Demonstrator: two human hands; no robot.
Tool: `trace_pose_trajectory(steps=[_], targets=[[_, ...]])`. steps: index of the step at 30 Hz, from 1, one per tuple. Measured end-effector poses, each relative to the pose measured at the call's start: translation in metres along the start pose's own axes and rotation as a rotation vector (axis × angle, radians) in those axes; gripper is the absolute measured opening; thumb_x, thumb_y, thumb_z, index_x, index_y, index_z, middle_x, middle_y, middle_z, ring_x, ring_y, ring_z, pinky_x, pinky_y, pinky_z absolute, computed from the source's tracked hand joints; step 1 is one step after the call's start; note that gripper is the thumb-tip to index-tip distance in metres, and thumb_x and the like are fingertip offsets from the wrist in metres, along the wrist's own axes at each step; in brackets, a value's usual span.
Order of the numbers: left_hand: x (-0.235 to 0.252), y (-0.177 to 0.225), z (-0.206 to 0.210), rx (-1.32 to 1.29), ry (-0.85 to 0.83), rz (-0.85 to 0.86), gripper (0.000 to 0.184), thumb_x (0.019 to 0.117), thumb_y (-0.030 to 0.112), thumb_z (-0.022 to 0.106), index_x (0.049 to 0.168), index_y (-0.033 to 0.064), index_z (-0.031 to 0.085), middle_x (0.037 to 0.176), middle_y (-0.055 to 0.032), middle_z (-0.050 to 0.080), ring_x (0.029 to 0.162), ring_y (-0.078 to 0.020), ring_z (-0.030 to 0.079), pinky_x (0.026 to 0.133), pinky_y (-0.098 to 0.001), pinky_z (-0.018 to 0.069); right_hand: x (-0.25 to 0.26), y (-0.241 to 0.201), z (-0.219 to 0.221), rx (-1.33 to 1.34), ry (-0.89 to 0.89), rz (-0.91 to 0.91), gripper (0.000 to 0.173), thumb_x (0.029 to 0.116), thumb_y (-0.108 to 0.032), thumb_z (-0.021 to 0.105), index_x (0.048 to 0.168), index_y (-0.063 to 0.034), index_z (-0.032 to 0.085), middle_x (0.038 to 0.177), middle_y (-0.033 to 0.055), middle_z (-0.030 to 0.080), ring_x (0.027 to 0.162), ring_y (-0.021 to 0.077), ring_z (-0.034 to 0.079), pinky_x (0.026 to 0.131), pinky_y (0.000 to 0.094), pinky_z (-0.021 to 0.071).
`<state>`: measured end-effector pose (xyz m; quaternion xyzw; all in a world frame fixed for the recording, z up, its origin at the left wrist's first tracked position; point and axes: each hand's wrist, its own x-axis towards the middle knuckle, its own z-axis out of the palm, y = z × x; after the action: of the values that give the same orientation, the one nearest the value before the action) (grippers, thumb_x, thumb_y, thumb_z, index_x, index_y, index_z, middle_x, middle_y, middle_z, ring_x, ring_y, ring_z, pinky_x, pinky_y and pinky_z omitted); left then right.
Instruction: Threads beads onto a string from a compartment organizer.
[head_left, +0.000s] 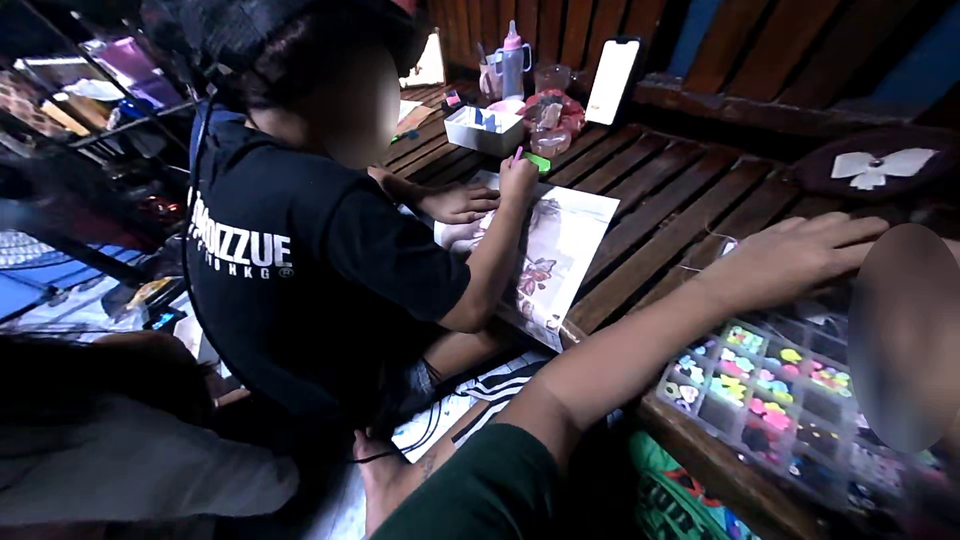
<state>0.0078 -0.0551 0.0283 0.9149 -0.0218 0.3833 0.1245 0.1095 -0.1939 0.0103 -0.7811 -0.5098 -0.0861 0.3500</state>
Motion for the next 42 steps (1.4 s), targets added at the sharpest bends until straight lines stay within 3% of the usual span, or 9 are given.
trace_pose_trajectory(steps=[5,9,12,20,24,27,29,31,42], targets=[[-0.001,0.002,0.000,-0.049,0.072,-0.011,0.024,0.0840,-0.006,0.076,0.107,-0.0018,0.077,0.111,-0.0206,0.072,0.107,-0.0339,0.068,0.093,-0.0441,0.0543,-0.002,-0.007,-0.003,0.034,0.050,-0.012,0.047,0.1083,-0.028,0.046,0.136,0.0095,0.053,0.109,0.0380,0.062,0.099,0.0550,0.061,0.095,0.0720,0.0389],[-0.004,0.001,0.005,-0.339,0.215,-0.010,0.017,0.0879,-0.011,0.066,0.103,-0.0123,0.073,0.105,-0.0272,0.071,0.103,-0.0365,0.069,0.096,-0.0419,0.0547,-0.005,-0.045,-0.022,-0.016,0.066,0.034,0.032,0.1078,-0.013,0.048,0.123,0.0118,0.063,0.110,0.0370,0.066,0.103,0.0570,0.063,0.100,0.0725,0.0379],[-0.003,0.001,0.011,-0.510,0.252,-0.095,0.016,0.0984,-0.003,0.057,0.102,-0.0123,0.069,0.098,-0.0212,0.070,0.092,-0.0214,0.068,0.087,-0.0304,0.0551,-0.005,-0.044,-0.023,-0.044,0.087,0.069,0.031,0.1090,-0.016,0.049,0.120,0.0078,0.066,0.108,0.0313,0.069,0.105,0.0513,0.065,0.102,0.0676,0.0402],[-0.007,-0.002,0.018,-0.631,0.270,-0.281,0.019,0.1028,0.005,0.056,0.105,-0.0091,0.067,0.102,-0.0149,0.068,0.091,-0.0106,0.065,0.084,-0.0255,0.0547,-0.003,-0.034,-0.026,-0.058,0.091,0.092,0.034,0.1107,-0.020,0.044,0.123,-0.0005,0.069,0.097,0.0237,0.071,0.095,0.0424,0.068,0.102,0.0621,0.0418],[-0.012,0.008,0.007,-0.588,0.242,-0.327,0.018,0.1015,0.004,0.058,0.109,-0.0094,0.068,0.107,-0.0185,0.070,0.097,-0.0179,0.069,0.090,-0.0328,0.0567,-0.008,-0.025,-0.036,-0.003,0.062,0.055,0.039,0.1118,-0.023,0.041,0.129,0.0027,0.065,0.109,0.0333,0.068,0.102,0.0531,0.065,0.099,0.0713,0.0416],[-0.011,0.016,-0.024,-0.648,0.143,-0.392,0.018,0.1012,0.002,0.059,0.110,-0.0101,0.069,0.104,-0.0189,0.072,0.096,-0.0188,0.069,0.090,-0.0333,0.0557,-0.003,-0.026,-0.034,0.165,0.019,-0.004,0.043,0.1108,-0.019,0.035,0.130,0.0098,0.060,0.100,0.0286,0.067,0.084,0.0315,0.065,0.084,0.0502,0.0532],[-0.013,0.022,-0.047,-0.706,0.037,-0.382,0.020,0.1018,0.002,0.057,0.110,-0.0113,0.070,0.102,-0.0192,0.071,0.096,-0.0174,0.067,0.090,-0.0309,0.0526,-0.004,-0.027,-0.036,0.259,-0.027,-0.010,0.043,0.1112,-0.016,0.032,0.130,0.0130,0.057,0.091,0.0183,0.066,0.073,0.0084,0.059,0.072,0.0273,0.0521],[-0.019,0.033,-0.064,-0.792,-0.070,-0.402,0.021,0.1033,0.004,0.054,0.109,-0.0108,0.069,0.097,-0.0152,0.069,0.086,-0.0110,0.062,0.081,-0.0262,0.0509,-0.008,-0.032,-0.039,0.307,-0.084,-0.019,0.041,0.1105,-0.013,0.033,0.129,0.0149,0.056,0.090,0.0148,0.066,0.070,0.0001,0.057,0.068,0.0192,0.0505],[-0.065,0.069,-0.092,-1.003,-0.294,-0.460,0.025,0.1050,0.004,0.051,0.118,-0.0115,0.066,0.108,-0.0196,0.069,0.090,-0.0170,0.063,0.083,-0.0320,0.0514,-0.017,-0.078,-0.058,0.188,-0.418,-0.012,0.038,0.1091,-0.010,0.036,0.132,0.0116,0.057,0.099,0.0148,0.066,0.080,0.0027,0.062,0.076,0.0232,0.0546]])
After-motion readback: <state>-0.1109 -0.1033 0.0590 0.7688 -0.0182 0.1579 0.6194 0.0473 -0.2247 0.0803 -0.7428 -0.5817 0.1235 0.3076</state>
